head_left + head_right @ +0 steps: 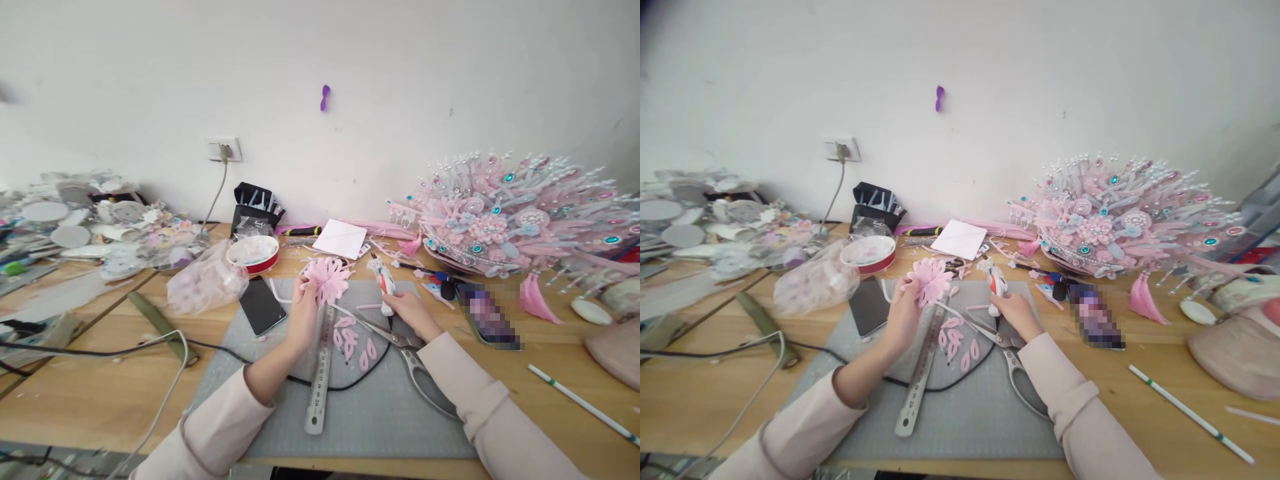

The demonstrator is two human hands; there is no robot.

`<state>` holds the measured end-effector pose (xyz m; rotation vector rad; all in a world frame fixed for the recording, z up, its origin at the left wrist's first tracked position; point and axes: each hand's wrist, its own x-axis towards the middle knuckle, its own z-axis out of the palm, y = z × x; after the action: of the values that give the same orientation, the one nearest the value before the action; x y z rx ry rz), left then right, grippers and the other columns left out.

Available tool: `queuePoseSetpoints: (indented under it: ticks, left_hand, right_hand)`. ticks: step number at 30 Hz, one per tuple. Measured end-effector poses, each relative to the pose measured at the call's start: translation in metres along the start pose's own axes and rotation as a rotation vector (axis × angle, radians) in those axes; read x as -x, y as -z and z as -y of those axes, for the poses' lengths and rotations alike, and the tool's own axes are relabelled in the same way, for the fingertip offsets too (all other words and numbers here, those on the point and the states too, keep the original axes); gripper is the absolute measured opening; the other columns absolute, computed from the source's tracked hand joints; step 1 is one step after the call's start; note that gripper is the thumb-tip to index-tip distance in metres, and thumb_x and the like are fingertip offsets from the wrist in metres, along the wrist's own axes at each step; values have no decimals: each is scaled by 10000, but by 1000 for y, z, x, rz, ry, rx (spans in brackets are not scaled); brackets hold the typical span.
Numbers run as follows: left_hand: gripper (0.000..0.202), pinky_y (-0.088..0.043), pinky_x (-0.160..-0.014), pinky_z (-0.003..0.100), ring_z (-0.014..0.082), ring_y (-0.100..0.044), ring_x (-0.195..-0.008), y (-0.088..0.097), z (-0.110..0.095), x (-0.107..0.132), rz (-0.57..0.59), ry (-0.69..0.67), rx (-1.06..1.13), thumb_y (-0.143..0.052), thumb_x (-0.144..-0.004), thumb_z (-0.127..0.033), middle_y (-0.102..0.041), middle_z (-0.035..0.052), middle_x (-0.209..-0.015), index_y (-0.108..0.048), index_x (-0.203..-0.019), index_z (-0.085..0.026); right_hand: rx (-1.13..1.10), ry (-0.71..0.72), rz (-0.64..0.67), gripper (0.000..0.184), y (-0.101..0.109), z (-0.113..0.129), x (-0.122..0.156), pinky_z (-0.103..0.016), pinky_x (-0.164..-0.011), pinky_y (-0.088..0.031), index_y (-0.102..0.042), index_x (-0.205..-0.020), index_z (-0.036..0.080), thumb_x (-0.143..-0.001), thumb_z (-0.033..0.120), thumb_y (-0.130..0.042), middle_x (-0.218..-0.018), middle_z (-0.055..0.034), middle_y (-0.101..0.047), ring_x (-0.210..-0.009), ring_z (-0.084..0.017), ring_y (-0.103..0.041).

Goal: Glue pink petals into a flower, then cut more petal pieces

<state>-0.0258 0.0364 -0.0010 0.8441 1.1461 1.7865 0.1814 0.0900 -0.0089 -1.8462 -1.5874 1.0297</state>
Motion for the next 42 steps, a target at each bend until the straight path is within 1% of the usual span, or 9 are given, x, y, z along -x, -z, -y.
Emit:
queuePoseSetpoints:
  ticks: [3,7,10,14,22,28,34,38,42]
  left_hand:
    - [196,-401,-671,205,92,-493,-678,-1,-1,0,-3,-2,-24,-530,-774,-378,-514,-38,-728,-495,-834,-195]
    - [202,-395,-659,197,91,-479,-674,0,-3,-1,-2,-39,-87,-513,-789,-391,-511,-32,-744,-486,-824,-194]
    - [186,-388,-646,191,93,-473,-681,2,-2,-3,-4,-76,-150,-496,-803,-380,-509,-26,-766,-484,-828,-195]
    - [180,-389,-640,195,99,-468,-678,5,0,-5,-21,-126,-221,-488,-813,-376,-500,-23,-750,-483,-825,-196]
    - [183,-395,-644,212,102,-449,-656,4,-2,-6,-43,-126,-279,-476,-822,-373,-479,-24,-718,-485,-822,-190]
    - [166,-389,-647,204,100,-474,-677,6,2,-6,-9,-126,-265,-459,-833,-356,-498,-24,-732,-482,-830,-192]
    - [145,-388,-649,207,104,-483,-683,4,-2,-3,-9,-140,-268,-481,-821,-338,-511,-23,-745,-480,-832,-193]
    - [149,-386,-651,208,106,-492,-681,2,-4,0,-8,-149,-258,-501,-808,-342,-510,-28,-732,-478,-827,-196]
    - [151,-386,-664,214,108,-496,-690,2,-5,1,-1,-160,-267,-495,-814,-346,-513,-29,-733,-477,-832,-198]
  right_hand:
    - [-140,16,38,203,-6,0,5,-214,-412,-212,-569,-638,158,-660,350,-508,-462,26,-486,-409,-84,-382]
    - [-446,97,91,341,-9,4,16,-186,-397,-192,-583,-908,167,-670,397,-499,-533,48,-492,-441,-78,-375]
    - [-681,136,65,395,-10,8,24,-190,-402,-213,-563,-983,177,-721,445,-438,-492,64,-445,-442,-90,-359]
    - [-674,70,-23,403,-10,11,31,-201,-452,-287,-569,-1011,182,-651,360,-539,-550,52,-506,-502,-104,-432]
    - [-910,107,140,387,-7,11,34,-198,-439,-253,-660,-896,168,-537,311,-672,-615,32,-530,-513,-79,-398]
    - [-976,50,45,357,-9,11,34,-199,-415,-231,-669,-861,167,-515,253,-697,-501,69,-433,-462,-71,-338]
    - [-1162,39,126,287,-6,12,37,-186,-398,-244,-641,-787,175,-502,193,-624,-505,69,-396,-442,-63,-318]
    - [-1253,37,168,252,-2,12,38,-209,-415,-307,-625,-761,195,-528,238,-538,-579,27,-497,-469,-89,-385]
    - [-1194,85,87,197,-6,13,38,-216,-462,-351,-618,-729,195,-547,272,-621,-653,18,-565,-512,-91,-438]
